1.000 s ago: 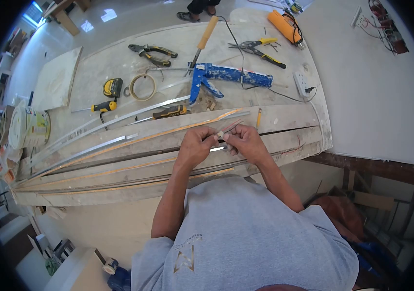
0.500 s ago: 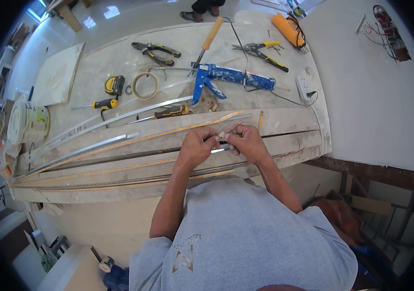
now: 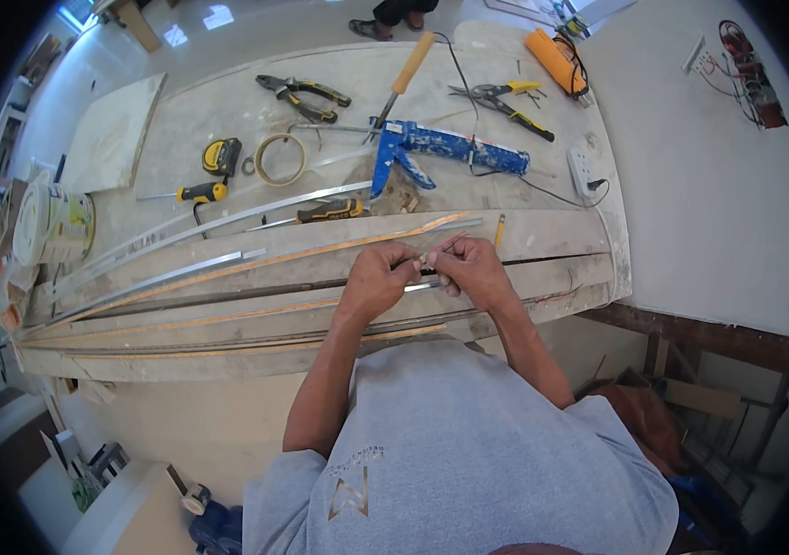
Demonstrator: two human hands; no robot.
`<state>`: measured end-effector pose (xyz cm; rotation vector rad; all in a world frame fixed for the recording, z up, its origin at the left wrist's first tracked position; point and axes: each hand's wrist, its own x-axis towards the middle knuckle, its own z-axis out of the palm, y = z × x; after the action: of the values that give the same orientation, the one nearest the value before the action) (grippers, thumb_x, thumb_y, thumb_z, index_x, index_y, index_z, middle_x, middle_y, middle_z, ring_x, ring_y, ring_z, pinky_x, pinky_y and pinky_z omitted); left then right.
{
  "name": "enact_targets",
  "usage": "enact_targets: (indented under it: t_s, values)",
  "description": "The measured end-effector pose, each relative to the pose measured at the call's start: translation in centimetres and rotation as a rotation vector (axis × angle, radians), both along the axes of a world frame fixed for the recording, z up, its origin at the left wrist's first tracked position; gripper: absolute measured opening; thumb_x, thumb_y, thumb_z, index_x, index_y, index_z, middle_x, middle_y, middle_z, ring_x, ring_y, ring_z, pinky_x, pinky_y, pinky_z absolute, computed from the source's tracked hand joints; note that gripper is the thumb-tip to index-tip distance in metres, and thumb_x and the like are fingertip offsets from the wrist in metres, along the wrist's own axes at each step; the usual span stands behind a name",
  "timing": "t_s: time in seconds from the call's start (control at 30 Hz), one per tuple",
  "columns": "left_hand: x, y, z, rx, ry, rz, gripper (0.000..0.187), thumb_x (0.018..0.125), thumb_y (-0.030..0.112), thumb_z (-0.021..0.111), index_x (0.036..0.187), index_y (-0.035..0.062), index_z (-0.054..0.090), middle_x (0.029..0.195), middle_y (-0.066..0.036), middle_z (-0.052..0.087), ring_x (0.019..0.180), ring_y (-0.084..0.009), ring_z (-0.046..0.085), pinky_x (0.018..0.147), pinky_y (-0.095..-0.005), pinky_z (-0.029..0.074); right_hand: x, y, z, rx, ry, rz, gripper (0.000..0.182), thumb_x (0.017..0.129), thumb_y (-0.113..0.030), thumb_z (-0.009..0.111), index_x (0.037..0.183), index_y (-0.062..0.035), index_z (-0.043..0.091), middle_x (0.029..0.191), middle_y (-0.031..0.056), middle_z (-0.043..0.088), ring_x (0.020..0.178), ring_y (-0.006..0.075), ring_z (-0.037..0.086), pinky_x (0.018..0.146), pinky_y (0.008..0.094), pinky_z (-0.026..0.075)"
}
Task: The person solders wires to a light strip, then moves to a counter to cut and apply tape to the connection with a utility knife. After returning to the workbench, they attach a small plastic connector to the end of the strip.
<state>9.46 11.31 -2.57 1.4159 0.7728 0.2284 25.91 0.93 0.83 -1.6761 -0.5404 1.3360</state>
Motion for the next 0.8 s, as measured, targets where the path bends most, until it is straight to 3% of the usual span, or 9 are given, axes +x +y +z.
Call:
enact_targets:
  t_s: [0.47,0.8]
  values:
    - [0.2,-0.1,0.0,0.01,0.001,0.021,0.017,0.093,0.014,0.067,0.093,-0.0011,0.073,0.077,-0.003,0.071,0.074,-0.0079,0.06,0.072,-0.028,0.048,0.4,-0.1,0.3,-0.002,-0.049,0.073,0.025,0.094,-0.023,0.072,0.092,0.0015,0.068,0.065,0.0009,0.059,0.05,0.0062,0.053,0.045,0.0218,0.045]
    - [0.1,-0.2,-0.4,0.051,0.016,0.024,0.015,0.091,0.011,0.064,0.094,-0.0009,0.074,0.077,-0.003,0.071,0.072,-0.0081,0.061,0.07,-0.0273,0.049,-0.4,-0.7,-0.2,0.029,-0.042,-0.007,0.025,0.095,-0.022,0.072,0.08,-0.0026,0.065,0.062,0.0016,0.06,0.048,0.007,0.053,0.043,0.0221,0.042]
